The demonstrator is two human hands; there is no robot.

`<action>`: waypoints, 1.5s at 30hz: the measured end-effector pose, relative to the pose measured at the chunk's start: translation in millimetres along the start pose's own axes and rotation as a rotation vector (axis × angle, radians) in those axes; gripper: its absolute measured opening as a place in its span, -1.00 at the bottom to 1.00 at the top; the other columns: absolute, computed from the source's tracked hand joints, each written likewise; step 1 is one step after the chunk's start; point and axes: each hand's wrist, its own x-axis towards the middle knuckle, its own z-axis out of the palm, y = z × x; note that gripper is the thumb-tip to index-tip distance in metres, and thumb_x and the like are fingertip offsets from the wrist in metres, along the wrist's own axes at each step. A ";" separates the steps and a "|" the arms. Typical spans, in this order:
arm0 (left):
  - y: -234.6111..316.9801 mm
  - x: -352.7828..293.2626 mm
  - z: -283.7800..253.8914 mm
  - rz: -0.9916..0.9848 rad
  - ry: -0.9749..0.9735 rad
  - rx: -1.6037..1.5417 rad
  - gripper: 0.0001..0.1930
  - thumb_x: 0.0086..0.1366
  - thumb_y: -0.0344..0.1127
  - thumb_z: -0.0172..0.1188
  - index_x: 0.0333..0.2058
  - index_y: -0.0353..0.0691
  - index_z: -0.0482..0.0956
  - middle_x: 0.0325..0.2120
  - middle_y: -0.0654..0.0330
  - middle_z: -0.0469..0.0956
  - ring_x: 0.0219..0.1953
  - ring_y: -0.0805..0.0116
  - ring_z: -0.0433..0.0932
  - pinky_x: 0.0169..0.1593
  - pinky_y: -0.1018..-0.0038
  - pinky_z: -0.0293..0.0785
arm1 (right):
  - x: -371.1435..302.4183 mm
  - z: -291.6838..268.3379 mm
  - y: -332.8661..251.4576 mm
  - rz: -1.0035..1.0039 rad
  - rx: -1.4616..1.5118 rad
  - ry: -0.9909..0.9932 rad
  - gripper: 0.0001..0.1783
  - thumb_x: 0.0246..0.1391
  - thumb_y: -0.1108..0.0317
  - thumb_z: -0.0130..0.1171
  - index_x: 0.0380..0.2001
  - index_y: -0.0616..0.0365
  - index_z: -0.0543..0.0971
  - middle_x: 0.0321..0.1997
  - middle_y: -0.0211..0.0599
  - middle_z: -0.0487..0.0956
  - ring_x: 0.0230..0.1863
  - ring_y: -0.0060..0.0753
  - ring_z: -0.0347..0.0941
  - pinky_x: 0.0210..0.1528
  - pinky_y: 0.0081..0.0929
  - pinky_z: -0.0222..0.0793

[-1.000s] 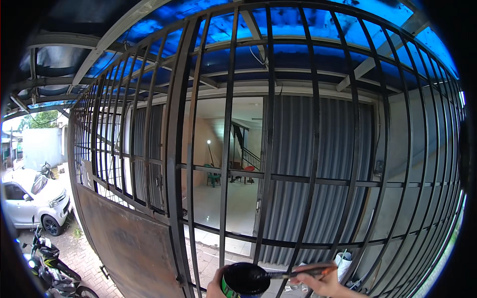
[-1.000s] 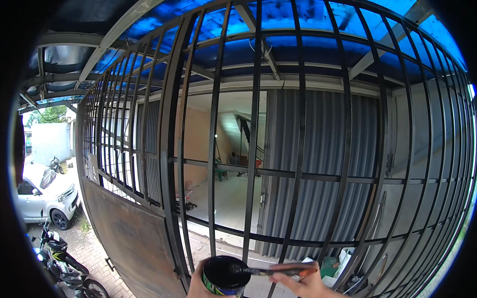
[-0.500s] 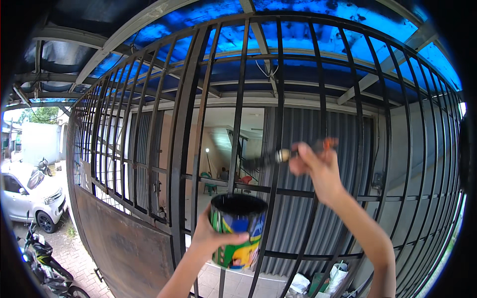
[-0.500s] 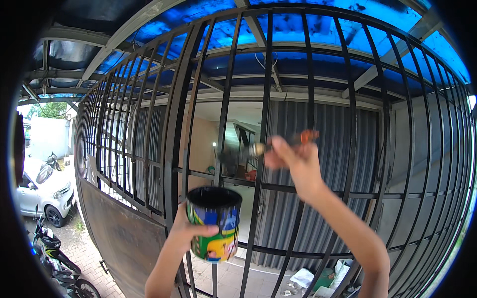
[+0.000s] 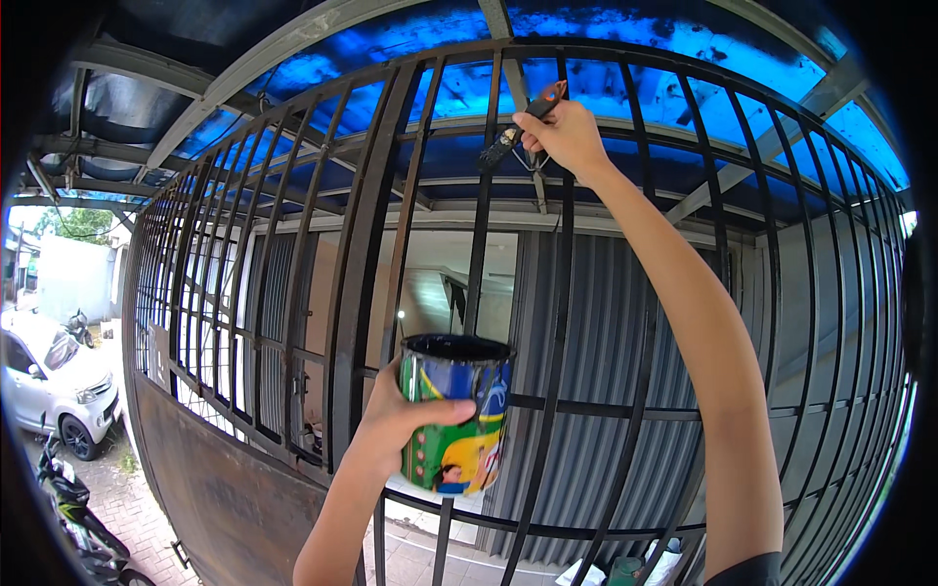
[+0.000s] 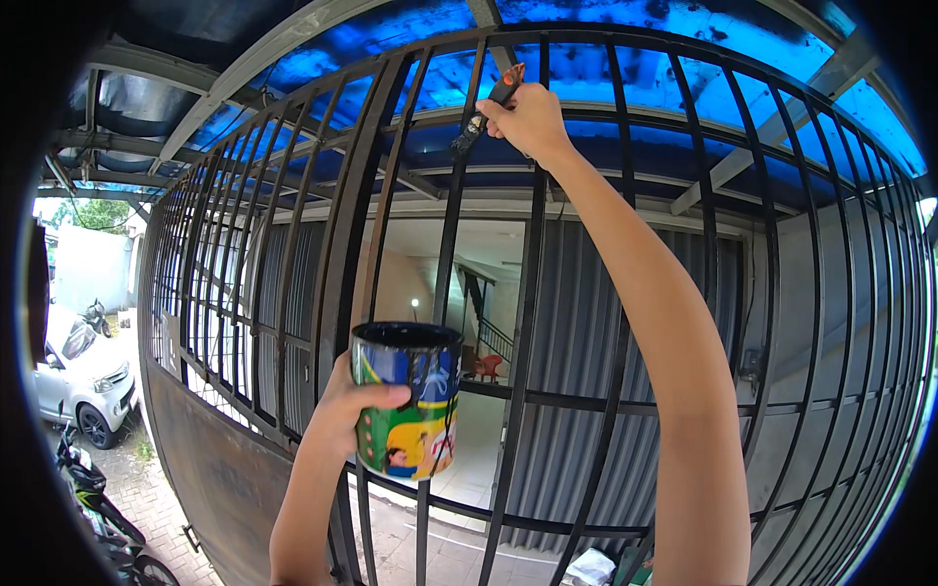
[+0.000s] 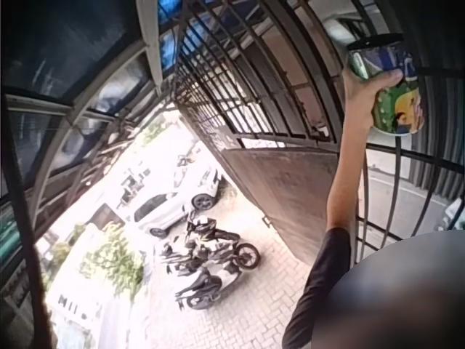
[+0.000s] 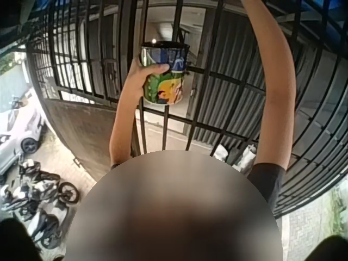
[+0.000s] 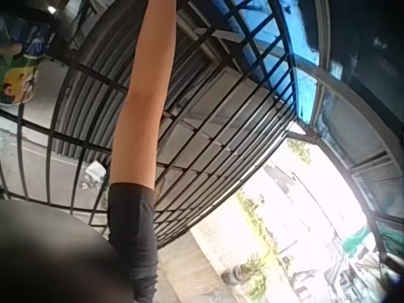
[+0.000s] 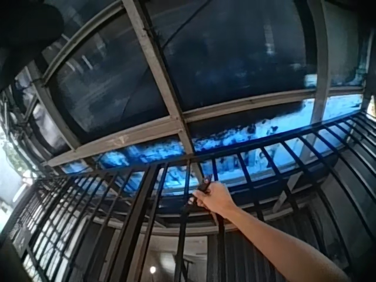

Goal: The person paints a metal gate with a paint brush, applying paint from a paint can.

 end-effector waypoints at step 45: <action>-38.5 -84.3 -35.0 -0.138 -0.042 0.014 -0.11 -0.57 -0.37 0.52 -0.10 -0.41 0.32 -0.24 0.06 0.48 -0.17 0.29 0.47 -0.02 0.40 0.37 | -28.4 23.9 -44.7 -0.499 -0.616 -0.397 -0.68 -0.04 0.20 0.14 -0.64 0.26 0.51 -0.81 -0.20 0.40 -0.71 -0.23 0.35 -0.57 -0.40 0.24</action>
